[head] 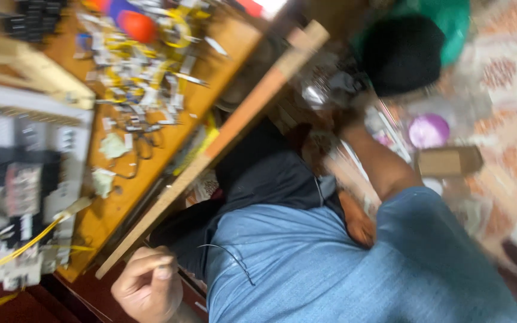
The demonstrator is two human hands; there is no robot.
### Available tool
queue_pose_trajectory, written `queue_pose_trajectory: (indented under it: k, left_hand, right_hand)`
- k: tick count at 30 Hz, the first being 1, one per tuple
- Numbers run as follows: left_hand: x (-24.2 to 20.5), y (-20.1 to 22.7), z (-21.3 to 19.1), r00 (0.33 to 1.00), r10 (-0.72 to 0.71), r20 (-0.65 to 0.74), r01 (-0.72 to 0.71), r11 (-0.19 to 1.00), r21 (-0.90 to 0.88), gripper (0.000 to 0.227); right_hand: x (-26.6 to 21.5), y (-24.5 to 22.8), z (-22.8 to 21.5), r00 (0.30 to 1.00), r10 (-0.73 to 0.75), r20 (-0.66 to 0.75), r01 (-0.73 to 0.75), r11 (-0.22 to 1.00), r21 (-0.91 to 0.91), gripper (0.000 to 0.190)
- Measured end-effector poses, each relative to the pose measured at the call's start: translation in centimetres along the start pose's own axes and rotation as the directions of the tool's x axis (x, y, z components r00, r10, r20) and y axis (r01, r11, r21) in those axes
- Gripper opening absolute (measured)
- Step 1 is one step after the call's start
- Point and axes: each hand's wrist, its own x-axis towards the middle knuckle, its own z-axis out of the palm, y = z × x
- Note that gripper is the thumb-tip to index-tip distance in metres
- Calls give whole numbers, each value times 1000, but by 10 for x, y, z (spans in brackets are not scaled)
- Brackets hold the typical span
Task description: The person strips the insulation from a black wire using wire strippers and then uses a screwdriver to connect the wire to a terminal on an electrical board. The person also handles a small white plastic component and a roll of electrical tape.
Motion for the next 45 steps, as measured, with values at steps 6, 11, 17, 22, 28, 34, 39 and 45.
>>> queue_pose_trajectory:
  k: [6, 11, 17, 22, 28, 34, 39, 45]
  left_hand:
    - [12, 21, 1, 1000, -25, 7, 25, 999, 44, 17]
    - [23, 22, 1, 997, -23, 74, 23, 1000, -4, 15]
    - [17, 20, 1, 994, -32, 108, 57, 970, -236, 11]
    - [10, 9, -12, 998, -8, 57, 28, 935, -355, 11]
    - [4, -6, -22, 999, 8, 32, 7, 890, -457, 9]
    - [-3, -9, -30, 998, 28, 52, 1, 867, -498, 10]
    - [-8, -15, -39, 998, 46, 37, -20, 854, -520, 9]
    - [-12, -19, -43, 999, 31, 18, -16, 842, -539, 8]
  right_hand:
    - [-3, -1, 23, 996, -83, -27, 84, 996, 37, 44]
    - [9, 54, 42, 990, -140, -16, 140, 989, 44, 62]
    - [90, 103, 37, 996, -93, 8, 92, 994, 54, 80]
    - [123, 143, 40, 799, -420, -430, 392, 906, -158, 41]
    - [24, 67, -14, 959, 125, -256, 92, 715, 694, 30]
    - [-2, 41, -32, 950, 180, -256, 159, 429, 889, 19]
    - [8, 59, -28, 929, 264, -258, 148, 372, 916, 36]
    - [8, 72, -25, 905, 324, -277, 112, 447, 888, 14]
